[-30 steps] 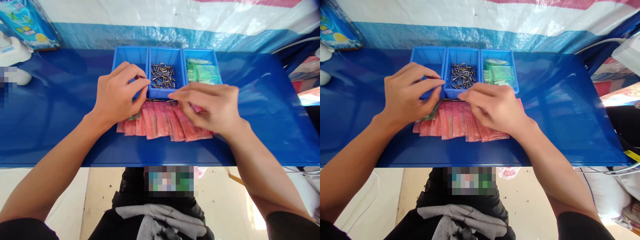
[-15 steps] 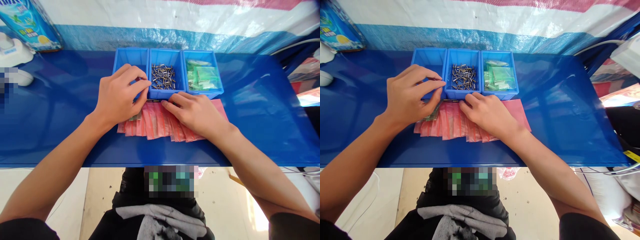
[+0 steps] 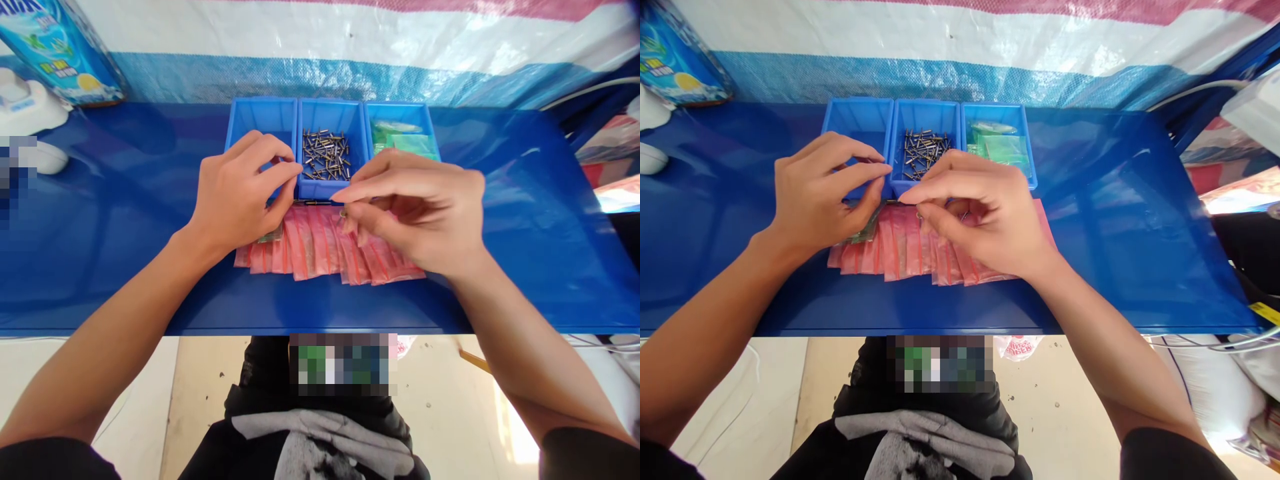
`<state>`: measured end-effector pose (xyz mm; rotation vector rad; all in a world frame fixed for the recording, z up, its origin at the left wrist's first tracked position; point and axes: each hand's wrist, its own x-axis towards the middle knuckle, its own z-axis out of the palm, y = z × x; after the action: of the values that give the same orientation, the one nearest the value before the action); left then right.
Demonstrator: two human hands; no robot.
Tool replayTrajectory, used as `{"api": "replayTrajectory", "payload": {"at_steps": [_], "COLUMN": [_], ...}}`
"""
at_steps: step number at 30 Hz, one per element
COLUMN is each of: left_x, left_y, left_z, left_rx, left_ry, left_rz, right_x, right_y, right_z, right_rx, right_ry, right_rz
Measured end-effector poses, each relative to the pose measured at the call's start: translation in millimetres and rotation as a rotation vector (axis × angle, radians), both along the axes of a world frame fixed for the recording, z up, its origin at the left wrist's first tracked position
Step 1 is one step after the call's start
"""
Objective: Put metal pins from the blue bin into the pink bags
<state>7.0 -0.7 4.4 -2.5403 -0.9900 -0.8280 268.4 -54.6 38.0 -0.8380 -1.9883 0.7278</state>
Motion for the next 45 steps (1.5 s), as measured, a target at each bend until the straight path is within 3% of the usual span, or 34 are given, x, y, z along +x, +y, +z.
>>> {"api": "replayTrajectory", "payload": {"at_steps": [3, 7, 10, 13, 17, 19, 21, 25, 30, 40, 45], "left_x": [0, 1, 0, 0, 0, 1, 1, 1, 1, 2, 1], "left_y": [0, 1, 0, -1, 0, 0, 0, 0, 2, 3, 3], "left_z": [0.5, 0.4, 0.9, 1.5, 0.7, 0.0, -0.4, 0.0, -0.2, -6.3, -6.5], "left_rx": [0.004, 0.004, -0.007, -0.017, -0.023, -0.011, -0.017, -0.061, 0.011, -0.127, -0.137], "left_ry": [0.001, -0.007, -0.001, 0.003, -0.005, -0.022, -0.035, -0.038, -0.034, -0.038, -0.045], "left_rz": [0.004, 0.005, 0.007, 0.003, 0.002, -0.010, -0.011, -0.012, -0.047, -0.091, -0.125], "right_x": [0, -4, -5, -4, -5, -6, -8, -10, -12, -19, -13], "right_y": [1, 7, 7, 3, 2, 3, 5, 4, 1, 3, -2], "right_z": [0.6, -8.6, -11.4, -10.4, -15.1, -19.7, -22.9, -22.5, -23.1, -29.0, -19.8], "right_rx": [-0.294, -0.274, -0.231, -0.043, 0.420, 0.454, 0.429, 0.467, 0.499, 0.522, 0.622], "right_ry": [0.232, 0.364, 0.361, 0.146, -0.488, -0.754, -0.887, -0.972, -1.042, -1.104, -1.062], "right_rz": [0.114, -0.023, -0.024, -0.031, -0.005, 0.027, 0.033, -0.027, -0.113, -0.154, -0.217]}}
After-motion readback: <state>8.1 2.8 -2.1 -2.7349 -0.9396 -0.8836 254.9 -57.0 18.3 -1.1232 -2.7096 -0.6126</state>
